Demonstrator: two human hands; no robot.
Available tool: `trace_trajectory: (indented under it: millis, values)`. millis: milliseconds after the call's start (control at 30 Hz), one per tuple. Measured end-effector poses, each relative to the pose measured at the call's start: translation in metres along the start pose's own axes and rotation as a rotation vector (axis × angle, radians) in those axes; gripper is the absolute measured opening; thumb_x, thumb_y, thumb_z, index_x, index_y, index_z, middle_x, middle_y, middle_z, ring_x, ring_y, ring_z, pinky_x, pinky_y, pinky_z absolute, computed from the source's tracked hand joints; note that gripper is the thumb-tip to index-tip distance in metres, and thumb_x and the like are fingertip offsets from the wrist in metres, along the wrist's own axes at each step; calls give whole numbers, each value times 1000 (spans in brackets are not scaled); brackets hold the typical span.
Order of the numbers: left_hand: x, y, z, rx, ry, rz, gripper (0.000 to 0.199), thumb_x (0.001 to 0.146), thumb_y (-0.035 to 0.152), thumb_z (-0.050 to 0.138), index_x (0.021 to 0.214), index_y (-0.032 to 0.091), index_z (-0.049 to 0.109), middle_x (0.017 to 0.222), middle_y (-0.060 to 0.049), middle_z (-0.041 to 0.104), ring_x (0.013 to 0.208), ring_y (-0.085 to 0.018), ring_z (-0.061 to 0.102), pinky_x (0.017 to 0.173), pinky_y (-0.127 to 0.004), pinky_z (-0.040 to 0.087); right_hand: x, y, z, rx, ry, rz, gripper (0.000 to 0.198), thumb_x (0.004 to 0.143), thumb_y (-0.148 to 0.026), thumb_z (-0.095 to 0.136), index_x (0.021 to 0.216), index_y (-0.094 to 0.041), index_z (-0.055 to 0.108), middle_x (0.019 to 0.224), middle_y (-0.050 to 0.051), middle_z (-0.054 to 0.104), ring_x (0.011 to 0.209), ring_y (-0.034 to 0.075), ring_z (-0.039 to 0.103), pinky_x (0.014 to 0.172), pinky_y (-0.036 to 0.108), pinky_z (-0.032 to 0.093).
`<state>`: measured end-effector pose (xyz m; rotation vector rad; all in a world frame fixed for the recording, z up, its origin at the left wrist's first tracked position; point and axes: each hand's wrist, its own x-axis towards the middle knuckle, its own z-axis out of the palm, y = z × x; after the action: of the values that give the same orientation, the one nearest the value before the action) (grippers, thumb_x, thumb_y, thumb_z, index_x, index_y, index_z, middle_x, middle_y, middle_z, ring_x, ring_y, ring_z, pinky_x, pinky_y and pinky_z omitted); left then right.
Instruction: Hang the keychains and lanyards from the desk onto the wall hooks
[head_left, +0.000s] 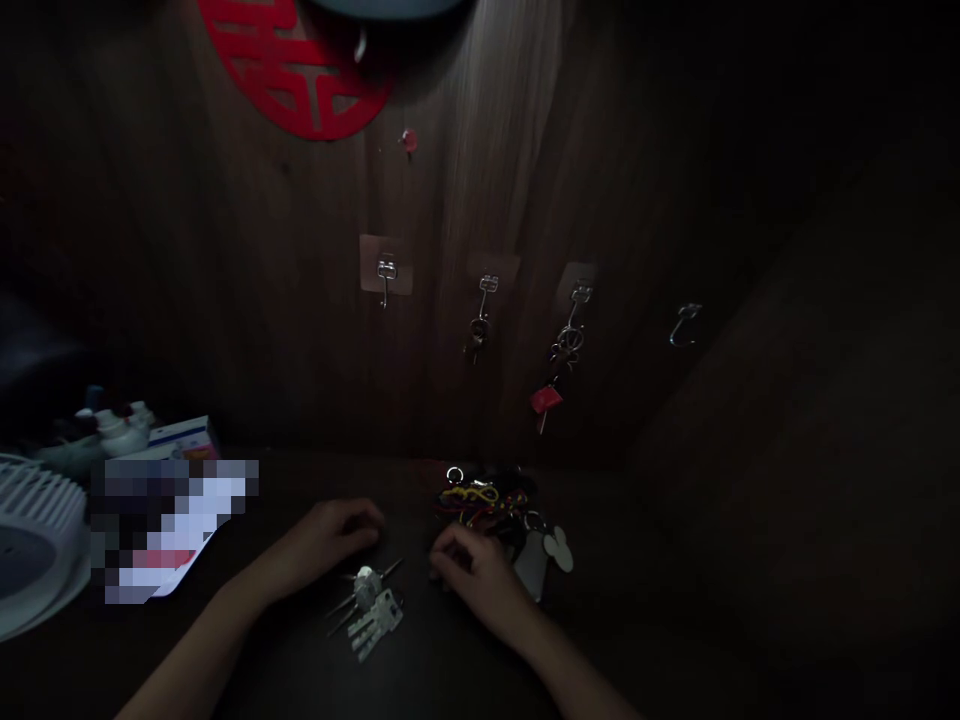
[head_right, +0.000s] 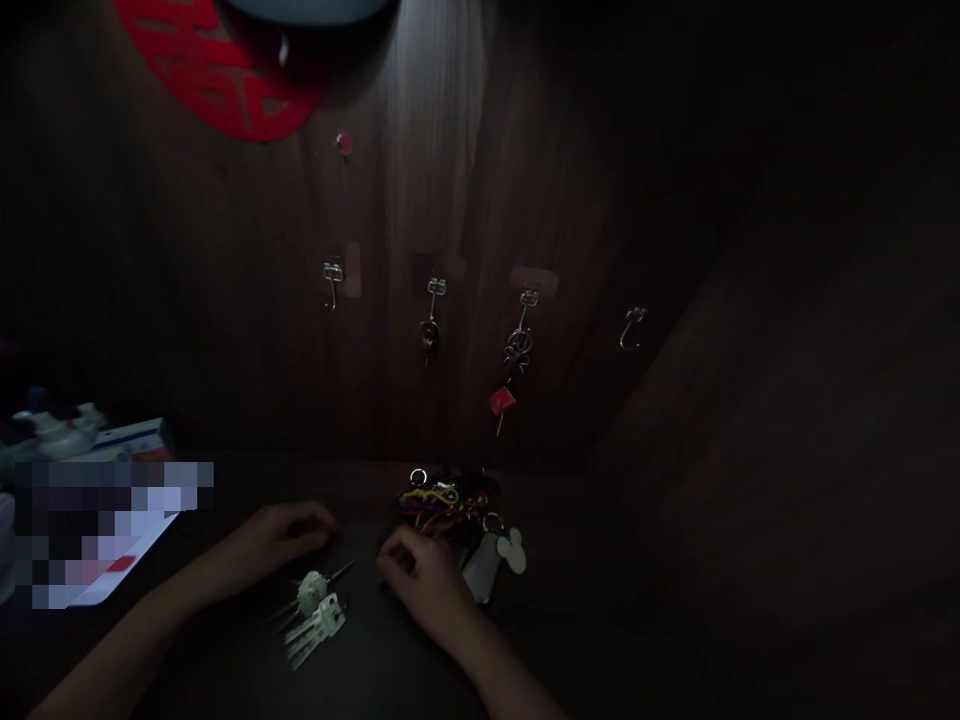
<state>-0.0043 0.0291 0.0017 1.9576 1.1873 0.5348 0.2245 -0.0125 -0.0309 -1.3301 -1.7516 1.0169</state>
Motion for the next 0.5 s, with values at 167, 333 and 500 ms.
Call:
trace_trajectory:
  millis: [167,333,500]
  values:
    - [-10,6,-3,10,-192,-40,24,64,21,62,87,24,68,79,4,65,75,-17,58,66,-23,42,1,2,1,-19,-1,-5,10,82,-26,53,77,-19,59,66,-1,65,58,12,58,53,20,40]
    - [-11,13,-1,102,-223,-7,34,61,19,63,94,28,67,86,3,64,80,-18,57,68,-24,41,2,4,1,-20,14,-8,9,81,-25,54,76,-20,59,64,-2,64,57,11,57,53,20,41]
    - [-8,7,7,105,-192,4,29,66,20,61,94,27,65,83,3,64,76,-17,57,66,-23,41,3,5,-4,-19,64,-25,11,82,-28,54,75,-20,59,65,-2,63,59,12,57,54,21,41]
